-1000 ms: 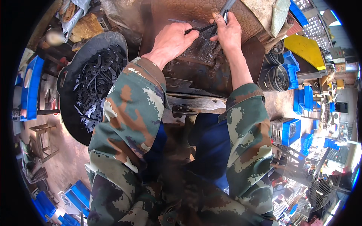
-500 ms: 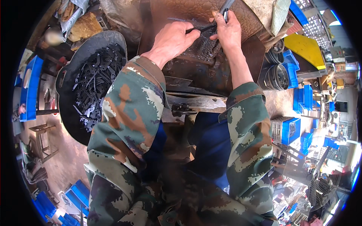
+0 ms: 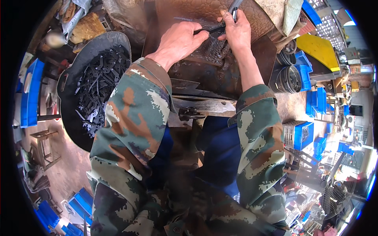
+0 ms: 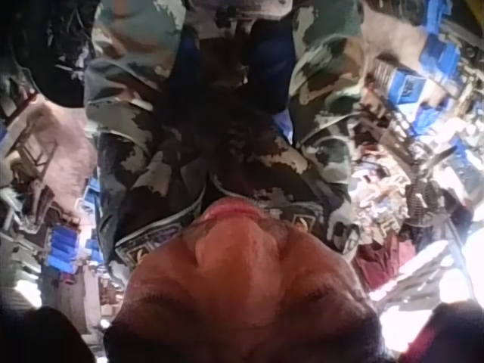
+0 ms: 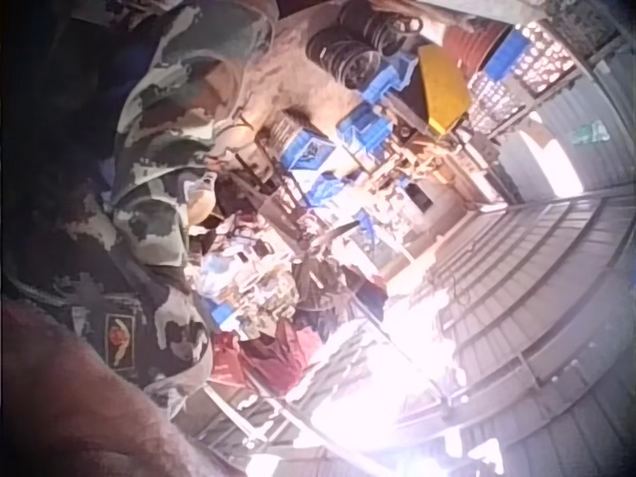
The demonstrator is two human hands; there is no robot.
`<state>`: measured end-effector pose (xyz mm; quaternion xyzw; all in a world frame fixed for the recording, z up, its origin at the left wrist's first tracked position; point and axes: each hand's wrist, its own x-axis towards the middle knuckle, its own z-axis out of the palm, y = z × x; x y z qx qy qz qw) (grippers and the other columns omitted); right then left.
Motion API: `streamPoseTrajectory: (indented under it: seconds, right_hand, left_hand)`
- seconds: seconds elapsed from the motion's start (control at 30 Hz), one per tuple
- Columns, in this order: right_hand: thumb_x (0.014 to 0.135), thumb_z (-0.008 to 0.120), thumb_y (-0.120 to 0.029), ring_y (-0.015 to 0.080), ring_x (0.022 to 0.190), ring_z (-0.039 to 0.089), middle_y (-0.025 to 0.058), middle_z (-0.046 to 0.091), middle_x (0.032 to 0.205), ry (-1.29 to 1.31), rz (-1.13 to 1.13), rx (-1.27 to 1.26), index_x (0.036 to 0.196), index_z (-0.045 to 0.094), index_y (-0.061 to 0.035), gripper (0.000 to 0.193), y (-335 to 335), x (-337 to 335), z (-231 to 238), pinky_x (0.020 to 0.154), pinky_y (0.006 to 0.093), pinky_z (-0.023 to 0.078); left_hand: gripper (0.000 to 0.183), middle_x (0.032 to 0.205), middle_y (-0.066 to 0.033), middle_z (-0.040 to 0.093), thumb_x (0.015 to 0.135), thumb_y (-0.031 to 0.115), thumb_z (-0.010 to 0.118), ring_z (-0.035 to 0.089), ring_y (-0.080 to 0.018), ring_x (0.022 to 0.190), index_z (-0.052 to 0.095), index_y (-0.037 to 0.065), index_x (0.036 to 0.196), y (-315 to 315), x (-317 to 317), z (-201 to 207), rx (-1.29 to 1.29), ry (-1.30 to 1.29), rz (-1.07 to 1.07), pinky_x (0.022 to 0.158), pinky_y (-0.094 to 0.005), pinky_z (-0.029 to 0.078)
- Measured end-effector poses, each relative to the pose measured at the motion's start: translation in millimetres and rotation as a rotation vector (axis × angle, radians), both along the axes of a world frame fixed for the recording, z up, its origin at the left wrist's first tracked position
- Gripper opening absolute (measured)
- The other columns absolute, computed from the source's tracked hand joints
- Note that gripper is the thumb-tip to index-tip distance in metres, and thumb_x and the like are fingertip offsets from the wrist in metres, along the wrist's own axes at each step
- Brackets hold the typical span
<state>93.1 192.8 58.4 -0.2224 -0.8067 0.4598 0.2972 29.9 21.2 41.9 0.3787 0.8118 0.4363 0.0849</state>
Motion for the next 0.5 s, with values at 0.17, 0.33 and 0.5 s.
streamPoseTrajectory:
  seconds: [0.17,0.33,0.5]
  right_hand:
    - [0.097,0.064,-0.032,0.0146,0.066,0.067,0.0072,0.072,0.092,-0.02,0.007,0.01,0.107,0.06,-0.0008,0.033,-0.3,2.2,2.0,0.048,0.0266,0.056]
    - [0.097,0.065,-0.032,0.0148,0.064,0.067,0.0075,0.072,0.093,-0.007,0.011,0.021,0.107,0.06,-0.0004,0.034,1.7,1.4,2.2,0.047,0.0267,0.056]
    - [0.097,0.065,-0.032,0.015,0.063,0.067,0.0072,0.072,0.093,-0.023,0.006,0.018,0.107,0.06,-0.0002,0.034,0.6,1.3,-0.5,0.047,0.0268,0.055]
  left_hand:
    - [0.035,0.088,-0.0193,0.067,0.093,0.032,0.064,0.065,-0.0329,0.079,0.069,0.0,0.108,1.5,2.7,3.3,-0.01,-0.05,-0.007,0.076,-0.041,0.05]
    - [0.037,0.077,-0.0144,0.069,0.091,0.038,0.061,0.067,-0.0329,0.076,0.072,0.008,0.11,2.5,-1.2,-0.8,0.008,0.026,-0.009,0.074,-0.0432,0.052]
    - [0.035,0.08,-0.017,0.067,0.092,0.035,0.062,0.065,-0.0331,0.076,0.07,0.004,0.107,1.0,0.3,-1.8,0.008,0.014,-0.017,0.074,-0.0424,0.05]
